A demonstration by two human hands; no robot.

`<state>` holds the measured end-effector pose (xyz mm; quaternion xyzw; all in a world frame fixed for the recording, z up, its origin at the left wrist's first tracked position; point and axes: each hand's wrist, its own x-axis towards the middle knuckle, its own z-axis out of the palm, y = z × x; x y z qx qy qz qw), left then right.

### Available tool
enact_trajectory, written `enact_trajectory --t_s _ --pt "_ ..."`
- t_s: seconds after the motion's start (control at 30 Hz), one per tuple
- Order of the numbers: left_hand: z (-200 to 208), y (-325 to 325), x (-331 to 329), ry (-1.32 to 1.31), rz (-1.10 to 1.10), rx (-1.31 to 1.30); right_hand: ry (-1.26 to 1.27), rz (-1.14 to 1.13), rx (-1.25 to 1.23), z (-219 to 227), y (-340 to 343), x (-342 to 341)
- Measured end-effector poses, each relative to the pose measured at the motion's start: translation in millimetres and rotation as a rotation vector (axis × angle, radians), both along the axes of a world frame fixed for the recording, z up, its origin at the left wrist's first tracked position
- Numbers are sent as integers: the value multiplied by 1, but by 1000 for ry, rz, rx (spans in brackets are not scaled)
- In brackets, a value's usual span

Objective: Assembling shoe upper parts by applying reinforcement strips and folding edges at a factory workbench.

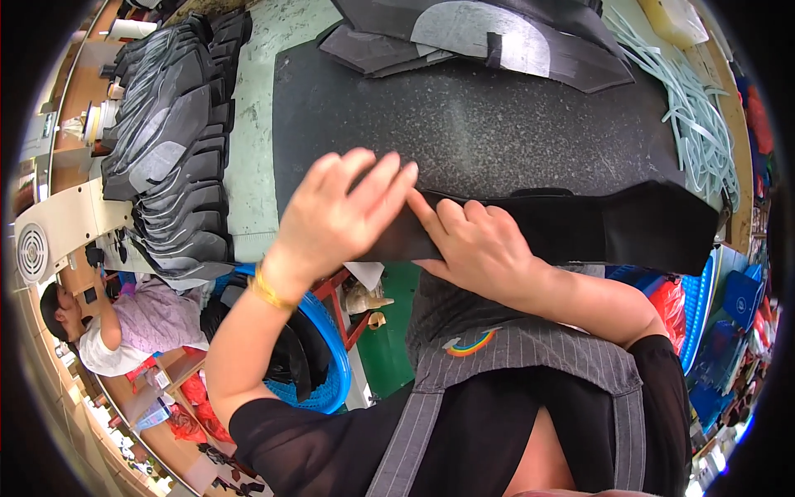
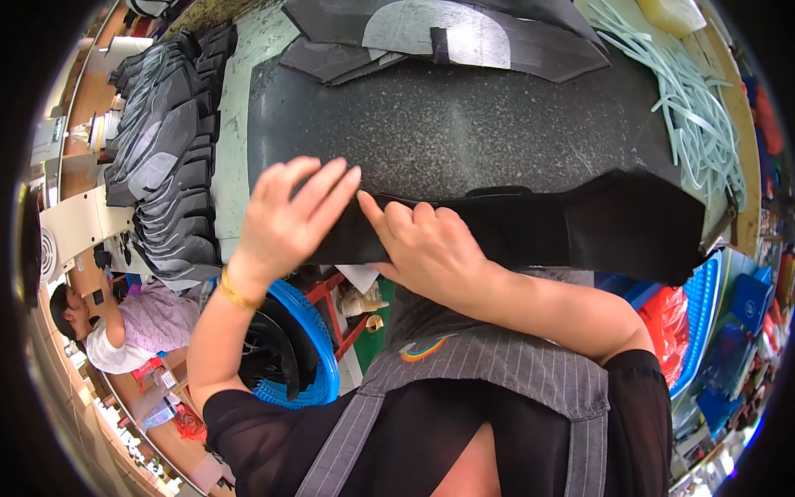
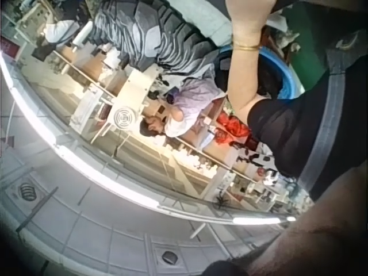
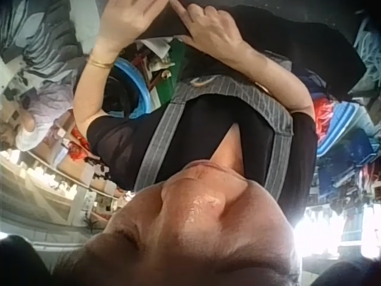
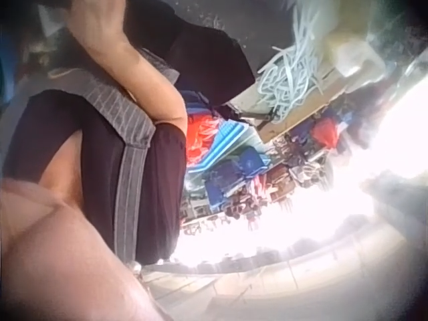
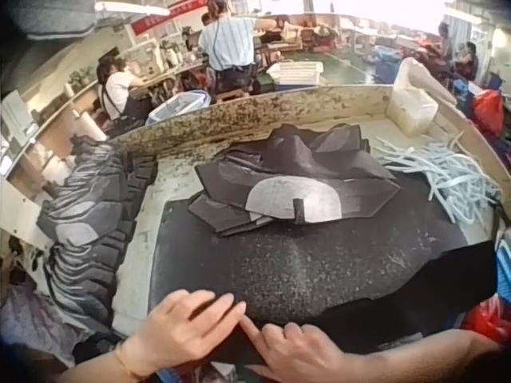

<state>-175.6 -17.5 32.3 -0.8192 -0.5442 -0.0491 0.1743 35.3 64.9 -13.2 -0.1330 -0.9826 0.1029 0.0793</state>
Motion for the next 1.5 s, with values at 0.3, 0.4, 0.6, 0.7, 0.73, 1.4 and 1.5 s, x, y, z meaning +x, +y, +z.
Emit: enact_trajectory --t_s 0.3,0.4,0.6,0.7,0.73,1.4,1.5 --pt "-28 -36 95 -749 189 -290 308 92 157 1 12 80" --pt "-40 -27 92 -770 56 -391 312 229 151 0 25 89" --pt "-36 -33 97 -549 27 -367 279 330 152 20 47 113" --pt "-42 -9 126 -558 119 -65 207 363 -28 25 65 105" --pt "-41 -3 133 -599 176 -57 224 391 -82 27 73 99" --pt "-27 162 36 -98 119 257 461 -767 -76 38 307 181" --pt "-4 160 33 -632 208 76 1013 -832 -981 51 296 236"
